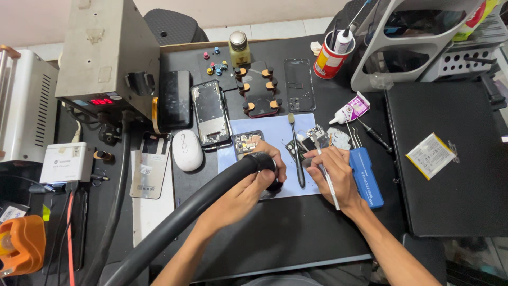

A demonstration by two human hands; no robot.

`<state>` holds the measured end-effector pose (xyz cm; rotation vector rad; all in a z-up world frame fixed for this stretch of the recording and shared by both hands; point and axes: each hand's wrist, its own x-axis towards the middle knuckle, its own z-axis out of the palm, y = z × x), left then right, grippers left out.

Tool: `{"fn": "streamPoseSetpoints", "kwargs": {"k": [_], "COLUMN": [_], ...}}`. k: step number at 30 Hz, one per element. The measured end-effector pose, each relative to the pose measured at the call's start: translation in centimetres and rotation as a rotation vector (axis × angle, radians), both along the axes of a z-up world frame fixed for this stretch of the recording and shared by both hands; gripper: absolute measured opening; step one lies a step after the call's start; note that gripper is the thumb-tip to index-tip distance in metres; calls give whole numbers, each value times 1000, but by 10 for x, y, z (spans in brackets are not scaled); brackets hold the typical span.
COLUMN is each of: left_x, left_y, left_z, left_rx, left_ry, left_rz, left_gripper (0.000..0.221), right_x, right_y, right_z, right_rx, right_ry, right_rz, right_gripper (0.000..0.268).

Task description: The person uses a heat gun to warm the edges of a mobile phone and then pries the back panel off using a thin metal tool.

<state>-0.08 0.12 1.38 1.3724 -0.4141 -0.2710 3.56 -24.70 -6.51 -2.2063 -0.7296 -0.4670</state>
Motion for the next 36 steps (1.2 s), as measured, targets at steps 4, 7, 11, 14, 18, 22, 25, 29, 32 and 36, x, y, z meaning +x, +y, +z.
{"fn": "streamPoseSetpoints", "kwargs": {"k": [4, 7, 11, 14, 18, 22, 25, 29, 32, 36], "left_x": [0, -1, 1, 8, 15, 21, 29, 50, 59, 67], "left_y": [1, 1, 6, 31, 71, 98, 114, 129, 135, 136], "left_z": [6, 9, 19, 33, 50, 44, 29, 4, -15, -34], "left_rx": [63, 136, 211, 80, 8, 130, -7, -202, -260, -239], "left_ry": [32, 22, -59, -222, -461, -225, -326, -370, -351, -335], "left_rz": [-27, -37, 168, 413, 644, 968, 967, 950, 978, 1019], "left_gripper": [21, 15, 18, 15, 12, 32, 39, 33, 32, 32], "right_x": [0, 0, -1, -1, -1, -2, -4, -3, -5, -6], "right_y": [0, 0, 0, 1, 3, 5, 7, 6, 7, 8], "right_z": [1, 0, 0, -1, -3, -7, -9, -11, -14, -17], "right_rx": [1, -1, -13, -8, 8, -9, -13, -11, -15, -31], "right_ry": [-9, -2, -41, -42, -38, -23, -30, -19, -13, -3], "right_rz": [6, 10, 2, 1, -1, -7, -9, -15, -11, -3], "right_gripper": [30, 29, 24, 22, 23, 27, 28, 28, 30, 32]}}
